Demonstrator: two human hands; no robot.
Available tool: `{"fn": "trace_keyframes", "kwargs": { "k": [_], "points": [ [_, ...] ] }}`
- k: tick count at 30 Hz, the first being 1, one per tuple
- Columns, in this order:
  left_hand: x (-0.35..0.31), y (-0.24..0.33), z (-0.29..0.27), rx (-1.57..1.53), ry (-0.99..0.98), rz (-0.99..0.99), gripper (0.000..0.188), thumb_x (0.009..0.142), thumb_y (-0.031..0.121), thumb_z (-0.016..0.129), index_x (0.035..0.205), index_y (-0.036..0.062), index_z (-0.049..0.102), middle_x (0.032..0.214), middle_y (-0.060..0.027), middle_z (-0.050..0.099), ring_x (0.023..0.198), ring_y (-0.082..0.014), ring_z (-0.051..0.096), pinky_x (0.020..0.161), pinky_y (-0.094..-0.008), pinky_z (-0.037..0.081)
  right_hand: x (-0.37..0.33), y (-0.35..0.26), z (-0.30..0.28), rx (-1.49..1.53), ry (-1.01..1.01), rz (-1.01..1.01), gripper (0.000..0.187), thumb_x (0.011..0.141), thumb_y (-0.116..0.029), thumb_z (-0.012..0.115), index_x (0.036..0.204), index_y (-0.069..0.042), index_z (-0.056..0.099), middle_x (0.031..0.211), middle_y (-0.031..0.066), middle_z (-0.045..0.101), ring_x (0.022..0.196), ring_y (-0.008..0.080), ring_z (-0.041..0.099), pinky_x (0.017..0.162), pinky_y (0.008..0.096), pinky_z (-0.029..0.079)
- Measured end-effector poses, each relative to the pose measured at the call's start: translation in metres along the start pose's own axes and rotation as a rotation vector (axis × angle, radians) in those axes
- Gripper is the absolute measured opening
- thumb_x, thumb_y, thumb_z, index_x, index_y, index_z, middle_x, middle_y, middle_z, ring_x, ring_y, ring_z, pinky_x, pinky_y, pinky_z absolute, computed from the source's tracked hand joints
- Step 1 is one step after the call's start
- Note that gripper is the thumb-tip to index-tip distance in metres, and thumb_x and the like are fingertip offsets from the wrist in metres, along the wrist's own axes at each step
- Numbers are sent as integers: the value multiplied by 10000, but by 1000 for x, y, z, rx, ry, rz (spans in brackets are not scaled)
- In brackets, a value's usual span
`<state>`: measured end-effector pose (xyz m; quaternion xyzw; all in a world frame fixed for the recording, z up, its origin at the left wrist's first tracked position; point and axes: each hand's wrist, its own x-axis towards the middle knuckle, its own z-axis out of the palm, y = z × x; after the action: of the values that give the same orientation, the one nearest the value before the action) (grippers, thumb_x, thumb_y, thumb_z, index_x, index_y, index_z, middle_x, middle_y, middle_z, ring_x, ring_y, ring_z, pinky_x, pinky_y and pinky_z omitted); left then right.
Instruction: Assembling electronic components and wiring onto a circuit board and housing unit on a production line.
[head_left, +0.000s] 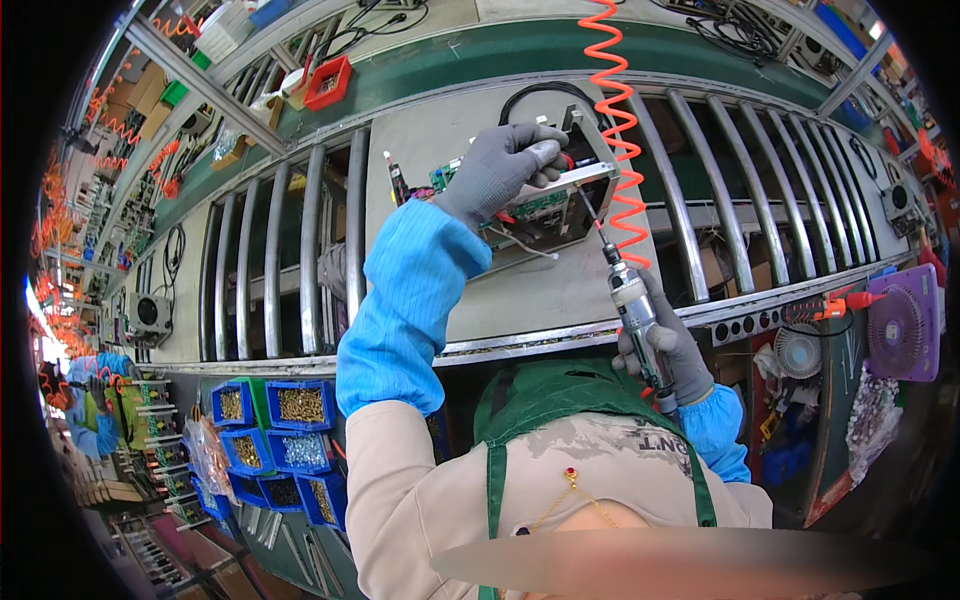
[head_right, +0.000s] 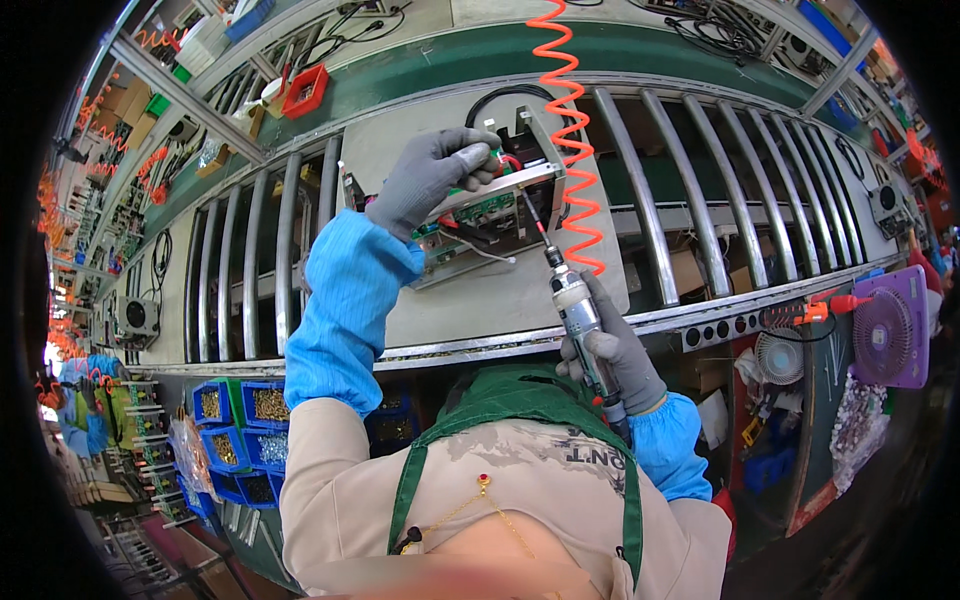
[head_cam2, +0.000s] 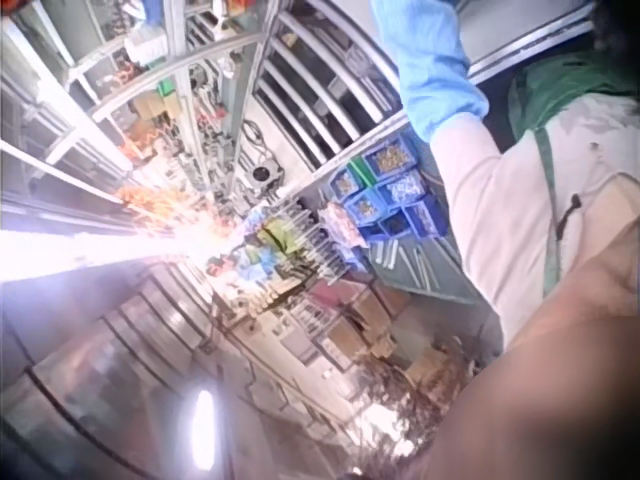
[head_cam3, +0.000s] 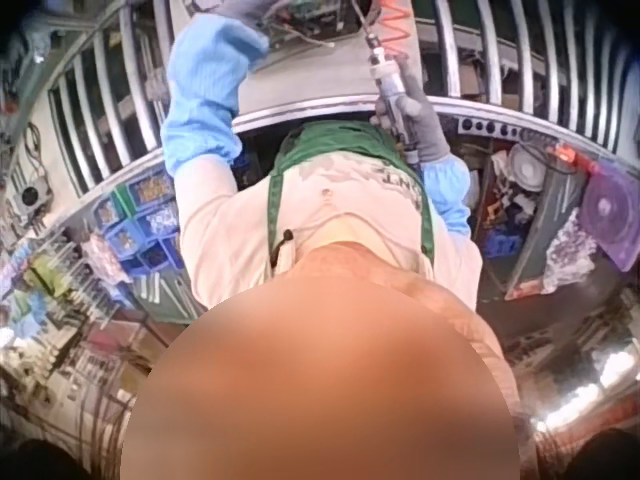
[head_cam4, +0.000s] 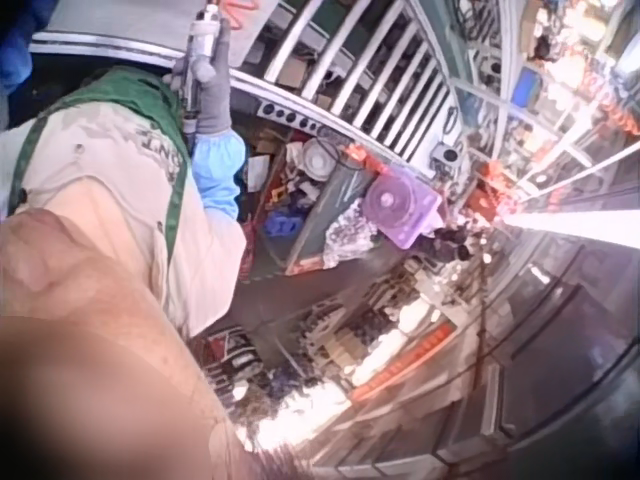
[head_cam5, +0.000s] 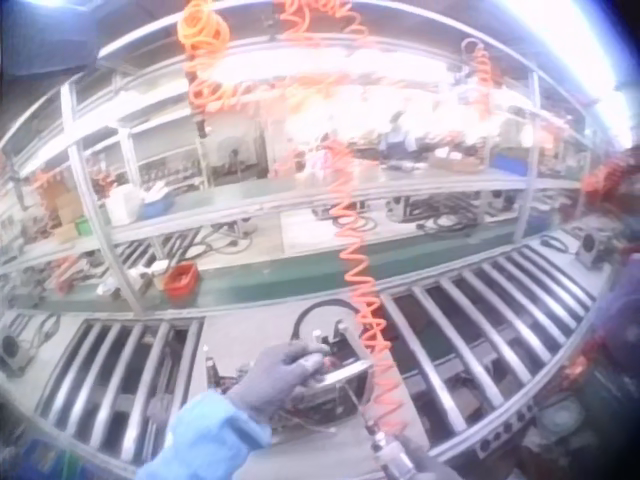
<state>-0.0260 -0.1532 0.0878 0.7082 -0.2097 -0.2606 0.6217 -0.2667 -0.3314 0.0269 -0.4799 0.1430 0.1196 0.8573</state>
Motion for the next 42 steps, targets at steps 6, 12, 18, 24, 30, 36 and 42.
{"fn": "trace_keyframes", "kwargs": {
  "k": [6,12,18,24,30,36,42],
  "points": [
    [28,-24,2,63,23,-40,239,914,111,548,1112,11,638,943,-109,670,803,-148,624,703,-272,510,-4,-8,-4,75,1,87,965,656,-283,672,1488,-222,186,779,105,561,579,146,589,640,301,555],
    [48,-37,1,749,-51,70,214,846,205,589,991,92,699,933,-147,681,891,-303,638,814,-371,486,-3,-11,-7,63,-1,102,944,676,-252,640,1494,-230,169,780,100,560,564,144,583,645,305,553],
    [66,-34,-3,809,-250,-9,242,861,193,597,1049,68,685,933,-142,694,830,-239,643,788,-344,483,-4,-9,-8,81,-9,105,956,679,-259,643,1497,-218,150,787,102,560,561,143,578,638,310,551],
    [68,-27,-2,828,-235,-82,256,838,201,618,1046,69,689,924,-139,694,826,-230,640,779,-343,485,-3,-6,-6,84,-6,97,978,671,-287,660,1498,-218,143,790,108,559,563,149,578,643,312,549],
    [69,-24,0,798,-215,-153,263,814,199,657,1043,79,700,905,-119,698,808,-194,632,757,-341,488,-3,-1,-3,99,-3,70,984,672,-291,665,1499,-225,135,801,115,556,576,156,590,620,302,550],
    [73,-31,-6,754,-251,-137,275,827,231,673,1053,77,698,869,-90,691,752,-137,606,698,-287,490,-3,1,-2,88,-8,67,957,682,-267,657,1495,-236,152,803,113,553,582,158,598,613,292,553],
    [66,-30,-11,588,-290,-194,328,765,206,636,1068,99,698,937,-124,696,857,-207,644,785,-335,491,-4,2,1,40,5,39,1047,649,-425,734,1492,-192,159,772,97,562,586,152,592,632,317,562]
  ]
}}
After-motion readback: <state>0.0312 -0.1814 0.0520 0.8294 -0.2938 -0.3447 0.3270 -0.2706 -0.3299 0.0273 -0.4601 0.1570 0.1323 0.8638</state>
